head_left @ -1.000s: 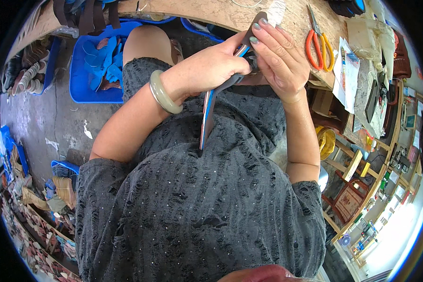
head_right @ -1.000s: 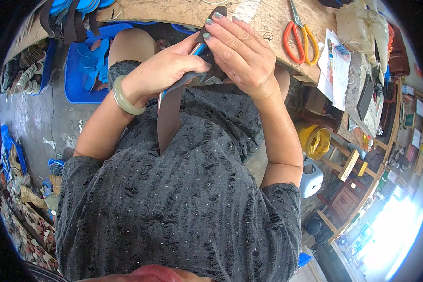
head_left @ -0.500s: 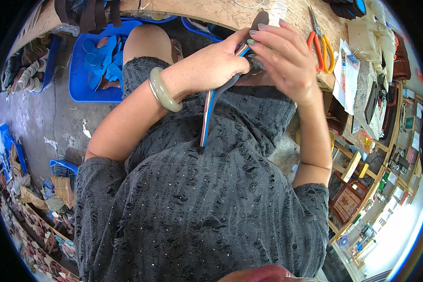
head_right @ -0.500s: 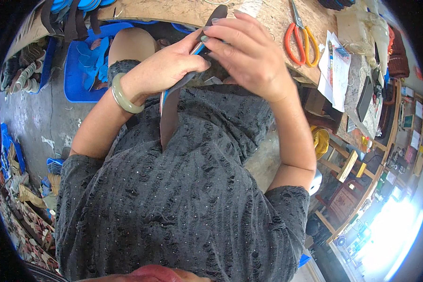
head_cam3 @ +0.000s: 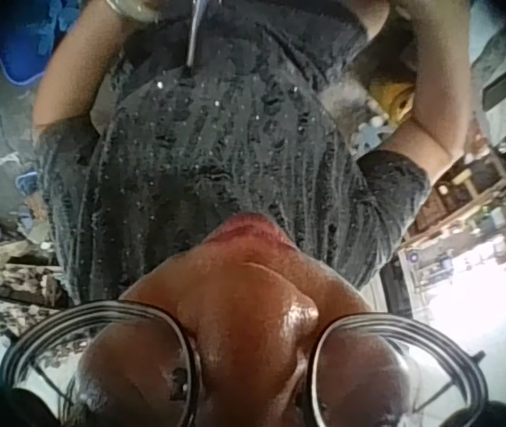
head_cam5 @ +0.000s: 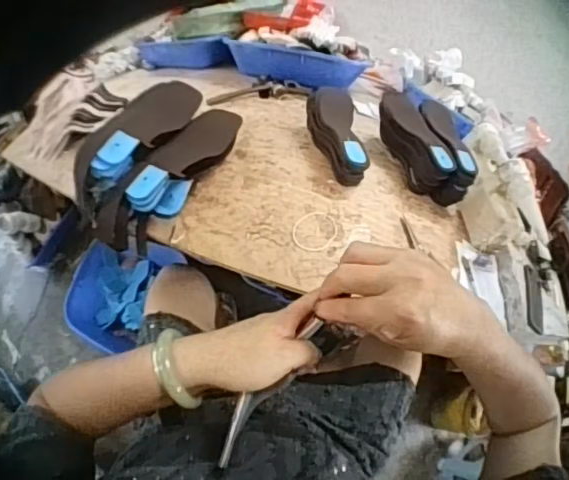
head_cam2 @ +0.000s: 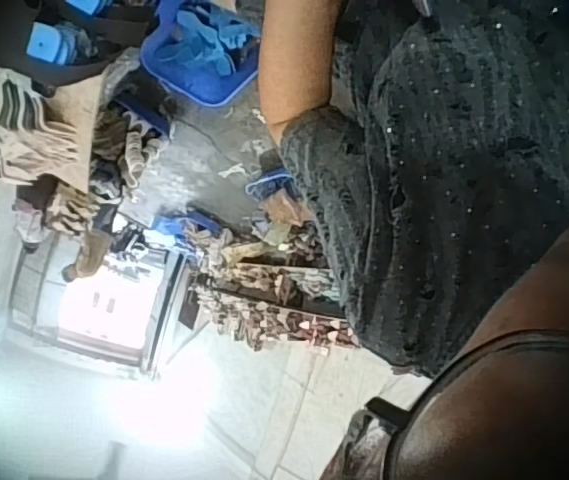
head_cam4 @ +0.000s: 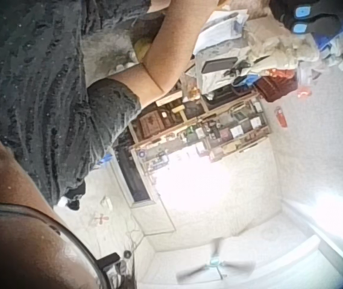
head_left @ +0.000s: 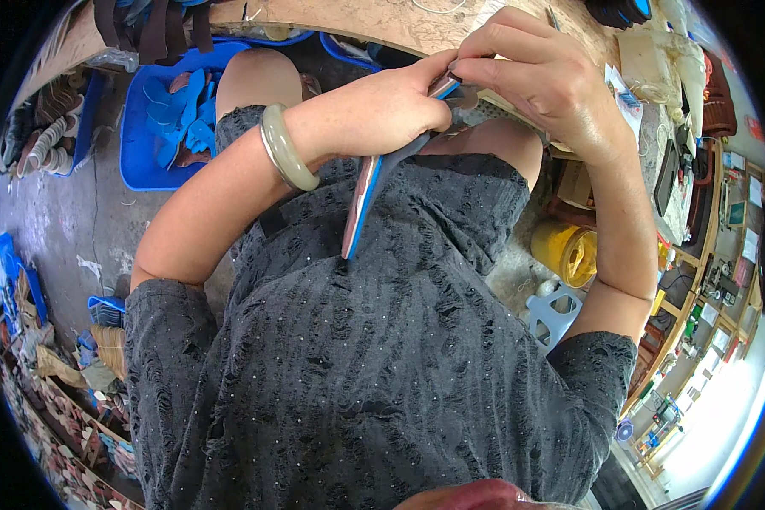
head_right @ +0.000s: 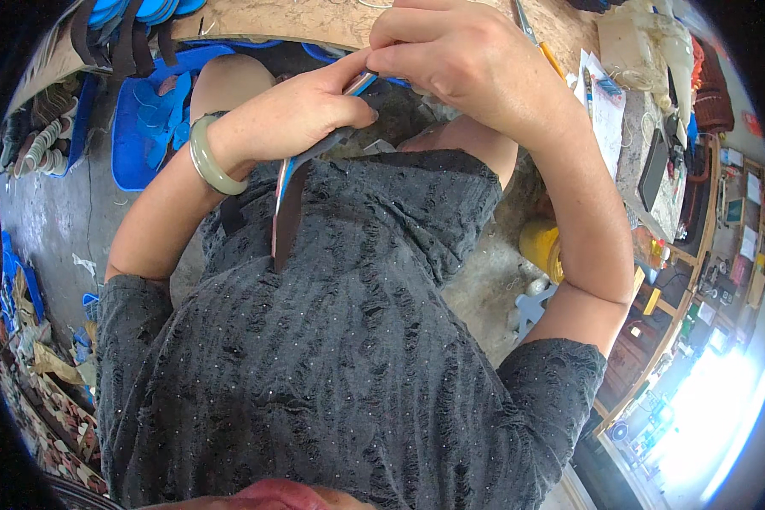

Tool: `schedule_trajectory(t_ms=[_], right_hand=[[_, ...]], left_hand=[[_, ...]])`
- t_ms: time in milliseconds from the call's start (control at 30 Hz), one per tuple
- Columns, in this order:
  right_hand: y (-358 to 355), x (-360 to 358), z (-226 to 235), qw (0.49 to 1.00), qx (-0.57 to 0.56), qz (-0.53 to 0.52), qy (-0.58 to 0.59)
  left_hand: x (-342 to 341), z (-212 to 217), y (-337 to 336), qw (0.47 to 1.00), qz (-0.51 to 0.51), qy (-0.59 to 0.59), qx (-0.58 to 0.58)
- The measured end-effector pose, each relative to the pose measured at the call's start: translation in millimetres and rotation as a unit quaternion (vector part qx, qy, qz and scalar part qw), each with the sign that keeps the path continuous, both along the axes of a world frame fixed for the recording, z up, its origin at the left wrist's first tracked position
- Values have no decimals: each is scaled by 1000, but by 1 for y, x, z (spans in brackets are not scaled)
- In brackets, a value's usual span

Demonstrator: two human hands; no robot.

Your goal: The recorder is assembling and trimming insole components for shoes, using scissors and manual manipulation.

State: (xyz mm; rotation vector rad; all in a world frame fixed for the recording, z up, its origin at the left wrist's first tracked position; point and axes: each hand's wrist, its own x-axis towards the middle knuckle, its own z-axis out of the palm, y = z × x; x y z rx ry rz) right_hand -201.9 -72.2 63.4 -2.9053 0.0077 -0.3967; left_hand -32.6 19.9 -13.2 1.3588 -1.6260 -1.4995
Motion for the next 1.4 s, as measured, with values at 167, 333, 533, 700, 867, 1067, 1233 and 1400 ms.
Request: schedule_trajectory(t_ms=[167, 333, 533, 700, 867, 1067, 1233, 1400], right_hand=[[-1, 7, -1, 998, 56, 10, -22], [2, 7, -1, 999, 38, 4, 5], [-8, 8, -5, 977, 179, -4, 117], [-14, 8, -13, 929, 317, -47, 182], [-11, 6, -21, 938, 303, -67, 154], [-11, 3, -21, 932, 326, -77, 138], [-19, -4, -27, 936, 334, -35, 108], [-20, -9, -27, 926, 359, -61, 101]], left_hand=[[6, 3, 3, 999, -12, -8, 29], [3, 2, 1, 999, -34, -34, 26], [0, 6, 1, 995, -65, -62, 33], [-2, 0, -1, 996, -66, -50, 18], [-1, -5, -2, 996, -75, -49, 24], [1, -3, -3, 996, -60, -45, 39], [3, -7, -5, 997, -77, -28, 1], [4, -9, -6, 997, -80, -3, 20]])
